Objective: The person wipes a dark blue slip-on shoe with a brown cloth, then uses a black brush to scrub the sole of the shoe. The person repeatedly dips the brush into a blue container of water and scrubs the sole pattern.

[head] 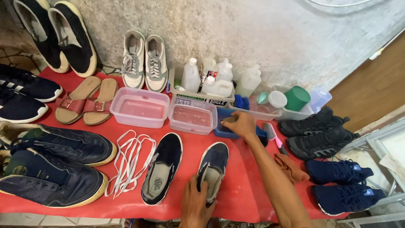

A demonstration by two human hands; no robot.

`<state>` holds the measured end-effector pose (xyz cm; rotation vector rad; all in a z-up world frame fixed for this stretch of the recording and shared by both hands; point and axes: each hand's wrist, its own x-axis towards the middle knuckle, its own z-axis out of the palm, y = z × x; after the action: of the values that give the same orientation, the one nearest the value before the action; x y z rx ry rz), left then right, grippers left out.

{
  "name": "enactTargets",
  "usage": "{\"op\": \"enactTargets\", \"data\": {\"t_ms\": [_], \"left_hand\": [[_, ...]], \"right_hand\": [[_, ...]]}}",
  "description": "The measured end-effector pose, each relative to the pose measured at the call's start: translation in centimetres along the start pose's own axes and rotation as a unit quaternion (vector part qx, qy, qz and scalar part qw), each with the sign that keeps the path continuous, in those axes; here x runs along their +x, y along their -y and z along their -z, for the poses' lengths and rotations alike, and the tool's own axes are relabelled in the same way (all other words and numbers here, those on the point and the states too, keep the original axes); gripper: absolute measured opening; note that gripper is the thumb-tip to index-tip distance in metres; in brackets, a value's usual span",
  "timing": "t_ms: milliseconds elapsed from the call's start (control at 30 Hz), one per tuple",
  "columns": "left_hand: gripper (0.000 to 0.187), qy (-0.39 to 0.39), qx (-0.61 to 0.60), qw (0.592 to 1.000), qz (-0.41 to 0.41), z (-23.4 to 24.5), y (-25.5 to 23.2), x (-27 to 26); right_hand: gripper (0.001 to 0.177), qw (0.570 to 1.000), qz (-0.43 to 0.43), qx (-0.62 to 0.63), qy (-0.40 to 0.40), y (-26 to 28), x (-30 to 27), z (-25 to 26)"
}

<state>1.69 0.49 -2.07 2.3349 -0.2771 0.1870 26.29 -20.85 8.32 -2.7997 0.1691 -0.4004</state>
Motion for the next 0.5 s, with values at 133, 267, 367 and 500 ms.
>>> {"op": "enactTargets", "data": {"t_ms": [133, 267, 367, 500], "left_hand": [[0.058, 0.013, -0.03, 0.999, -0.019, 2.2, -0.4, 0.2], [0.053, 0.014, -0.041, 0.999, -0.019, 2.5, -0.2, 0.5], [0.051, 0.046, -0.009, 0.999, 0.005, 2.3, -0.2, 0.6], [0.052, 0.022, 0.007, 0.999, -0.024, 1.7, -0.1, 0.8]], "right_hand": [[0.068, 0.999, 0.034, -0.036, 0.018, 0.1, 0.5, -1.6], [0.068, 0.998, 0.013, -0.042, 0.043, 0.8, -0.1, -1.4], [0.069, 0.996, 0.018, -0.069, 0.051, 0.3, 0.0, -1.8], [0.067, 0.998, 0.036, -0.053, 0.016, 0.1, 0.0, -1.2]]}}
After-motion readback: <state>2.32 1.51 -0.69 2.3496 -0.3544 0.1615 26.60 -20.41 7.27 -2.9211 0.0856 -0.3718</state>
